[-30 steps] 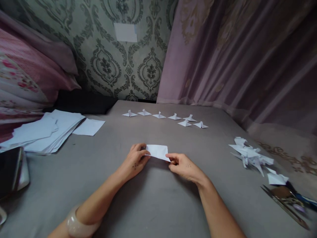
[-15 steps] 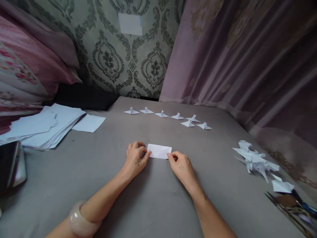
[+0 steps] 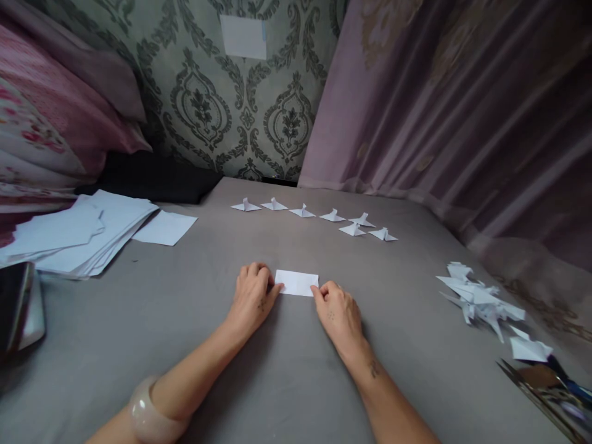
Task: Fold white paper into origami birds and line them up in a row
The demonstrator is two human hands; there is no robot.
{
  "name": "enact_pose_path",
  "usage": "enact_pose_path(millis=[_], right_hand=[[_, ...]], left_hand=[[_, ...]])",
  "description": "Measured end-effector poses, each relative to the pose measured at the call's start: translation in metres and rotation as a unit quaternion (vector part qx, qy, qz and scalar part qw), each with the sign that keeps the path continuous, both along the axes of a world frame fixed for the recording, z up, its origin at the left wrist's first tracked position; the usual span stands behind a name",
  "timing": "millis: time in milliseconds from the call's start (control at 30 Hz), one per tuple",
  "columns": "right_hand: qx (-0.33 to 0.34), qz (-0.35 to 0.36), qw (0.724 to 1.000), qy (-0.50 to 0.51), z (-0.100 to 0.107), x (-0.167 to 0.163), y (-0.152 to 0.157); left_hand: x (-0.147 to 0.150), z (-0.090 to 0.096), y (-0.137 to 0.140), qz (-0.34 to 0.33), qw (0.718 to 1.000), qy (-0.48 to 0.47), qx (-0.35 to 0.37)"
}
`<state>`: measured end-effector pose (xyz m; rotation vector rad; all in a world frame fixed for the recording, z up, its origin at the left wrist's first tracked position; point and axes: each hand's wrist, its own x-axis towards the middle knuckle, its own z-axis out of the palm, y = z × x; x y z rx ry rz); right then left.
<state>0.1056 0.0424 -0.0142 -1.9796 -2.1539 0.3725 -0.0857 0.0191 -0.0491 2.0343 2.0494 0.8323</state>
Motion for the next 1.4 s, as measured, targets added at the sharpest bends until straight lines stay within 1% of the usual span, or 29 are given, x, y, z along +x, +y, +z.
enact_pose_path(millis=[67, 133, 200, 267, 300, 333, 400, 467, 567, 733, 867, 967, 1033, 1100, 1167, 1267, 1333, 1400], right_hand=[[0.007, 0.000, 1.000, -0.004, 0.000, 0.002, 0.000], [0.023, 0.012, 1.000, 0.001, -0.001, 0.003, -0.001], [0.047, 0.051, 0.998, 0.004, -0.001, 0.002, -0.004], [0.064, 0.115, 0.991, -0.010, 0.000, 0.000, -0.009], [0.068, 0.148, 0.986, -0.025, 0.001, -0.002, -0.012], [0.069, 0.179, 0.980, -0.043, 0.003, -0.004, -0.015], [0.065, 0.223, 0.970, -0.076, 0.007, -0.007, -0.022], [0.058, 0.243, 0.964, -0.096, 0.011, -0.008, -0.027], [0.048, 0.238, 0.963, -0.113, 0.016, -0.009, -0.033], [0.035, 0.215, 0.965, -0.147, 0.019, -0.010, -0.040], [0.040, 0.175, 0.971, -0.160, 0.019, -0.005, -0.039], [0.034, 0.147, 0.978, -0.143, 0.019, 0.001, -0.034], [0.027, 0.128, 0.985, -0.110, 0.019, 0.006, -0.030], [0.021, 0.113, 0.991, -0.063, 0.018, 0.009, -0.024], [0.016, 0.110, 0.994, -0.015, 0.017, 0.012, -0.018], [0.009, 0.129, 0.991, 0.033, 0.014, 0.015, -0.012], [0.014, 0.137, 0.990, 0.042, 0.012, 0.016, -0.011], [0.029, 0.136, 0.989, 0.045, 0.009, 0.015, -0.012]], left_hand=[[0.003, 0.004, -0.001, 0.004, 0.999, 0.048, -0.001], [0.007, 0.012, -0.001, -0.026, 0.995, 0.100, 0.004], [0.014, 0.020, -0.003, -0.102, 0.985, 0.142, -0.001], [0.022, 0.024, -0.006, -0.193, 0.967, 0.166, -0.032], [0.026, 0.024, -0.009, -0.221, 0.959, 0.172, -0.050], [0.031, 0.022, -0.013, -0.233, 0.954, 0.177, -0.062], [0.040, 0.014, -0.023, -0.196, 0.960, 0.192, -0.060], [0.046, 0.008, -0.032, -0.152, 0.967, 0.199, -0.049], [0.049, 0.008, -0.041, -0.137, 0.965, 0.215, -0.067], [0.041, 0.029, -0.041, -0.130, 0.955, 0.242, -0.113], [0.038, 0.037, -0.037, -0.122, 0.962, 0.220, -0.107], [0.037, 0.037, -0.032, -0.103, 0.971, 0.188, -0.102], [0.033, 0.036, -0.028, -0.090, 0.977, 0.172, -0.093], [0.029, 0.035, -0.023, -0.086, 0.981, 0.160, -0.068], [0.024, 0.031, -0.017, -0.102, 0.985, 0.136, -0.027], [0.017, 0.022, -0.009, -0.170, 0.982, 0.075, 0.045], [0.015, 0.016, -0.004, -0.205, 0.975, 0.058, 0.061], [0.016, 0.012, 0.000, -0.212, 0.972, 0.079, 0.058]])
